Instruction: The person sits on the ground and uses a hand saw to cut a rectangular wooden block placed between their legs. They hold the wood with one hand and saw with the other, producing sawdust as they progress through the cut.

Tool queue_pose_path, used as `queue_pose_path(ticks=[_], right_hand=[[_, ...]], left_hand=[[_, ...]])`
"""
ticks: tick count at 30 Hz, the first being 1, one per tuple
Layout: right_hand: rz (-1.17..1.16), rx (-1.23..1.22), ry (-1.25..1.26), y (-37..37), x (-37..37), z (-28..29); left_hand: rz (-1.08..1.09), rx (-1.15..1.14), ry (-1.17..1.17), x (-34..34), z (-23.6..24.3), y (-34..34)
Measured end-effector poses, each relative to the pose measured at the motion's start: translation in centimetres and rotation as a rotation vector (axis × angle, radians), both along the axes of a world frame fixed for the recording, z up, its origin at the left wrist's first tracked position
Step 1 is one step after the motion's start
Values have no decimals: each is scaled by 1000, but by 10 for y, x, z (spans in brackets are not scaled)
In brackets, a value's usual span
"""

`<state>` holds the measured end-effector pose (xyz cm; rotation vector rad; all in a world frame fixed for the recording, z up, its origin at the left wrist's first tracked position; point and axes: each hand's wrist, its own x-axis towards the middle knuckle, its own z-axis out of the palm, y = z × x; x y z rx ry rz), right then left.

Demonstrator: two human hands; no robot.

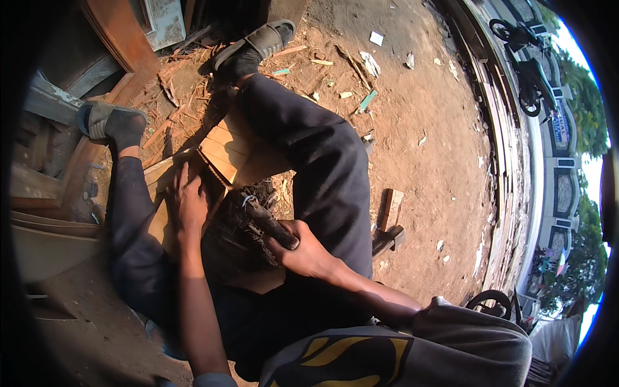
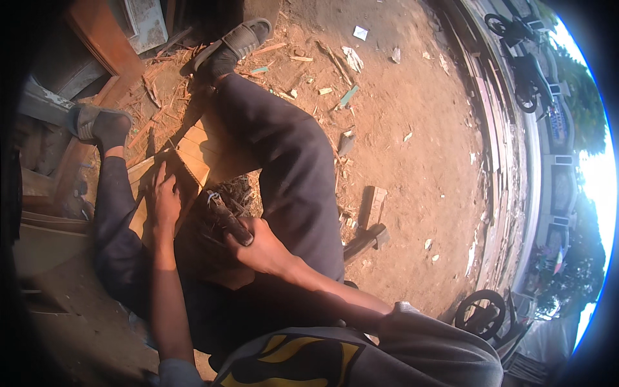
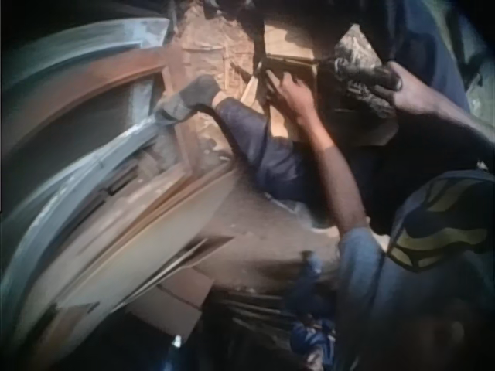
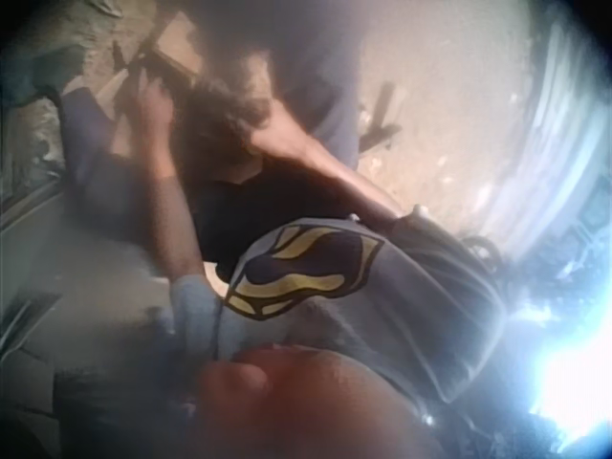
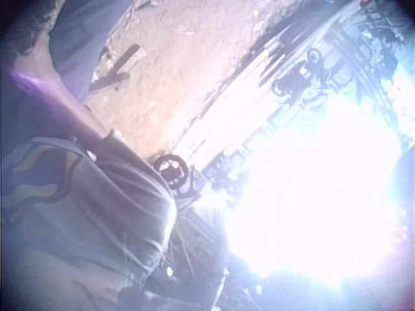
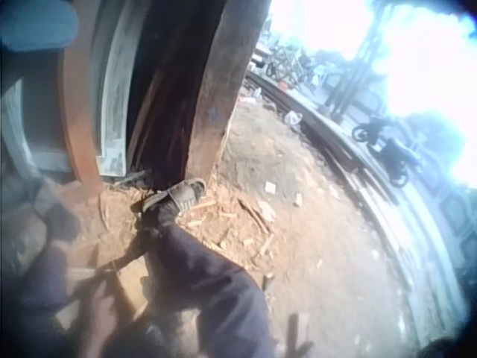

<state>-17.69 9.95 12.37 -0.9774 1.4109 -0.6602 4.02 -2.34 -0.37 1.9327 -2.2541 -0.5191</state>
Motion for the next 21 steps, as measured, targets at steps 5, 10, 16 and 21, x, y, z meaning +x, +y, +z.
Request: queue_pose_path(ticks=[5, 10, 16, 21], right_hand=[[-44, -19, -10, 3, 6, -2], [-50, 21, -25, -16, 9, -5], [-32, -4, 12, 9, 3, 4], [-30, 96, 16, -25, 11, -1]], left_hand=[[-1, -57, -9, 5, -11, -3], [-24, -78, -20, 9, -23, -3], [-13, -149, 20, 2, -12, -2], [-23, -96, -48, 13, -19, -5]])
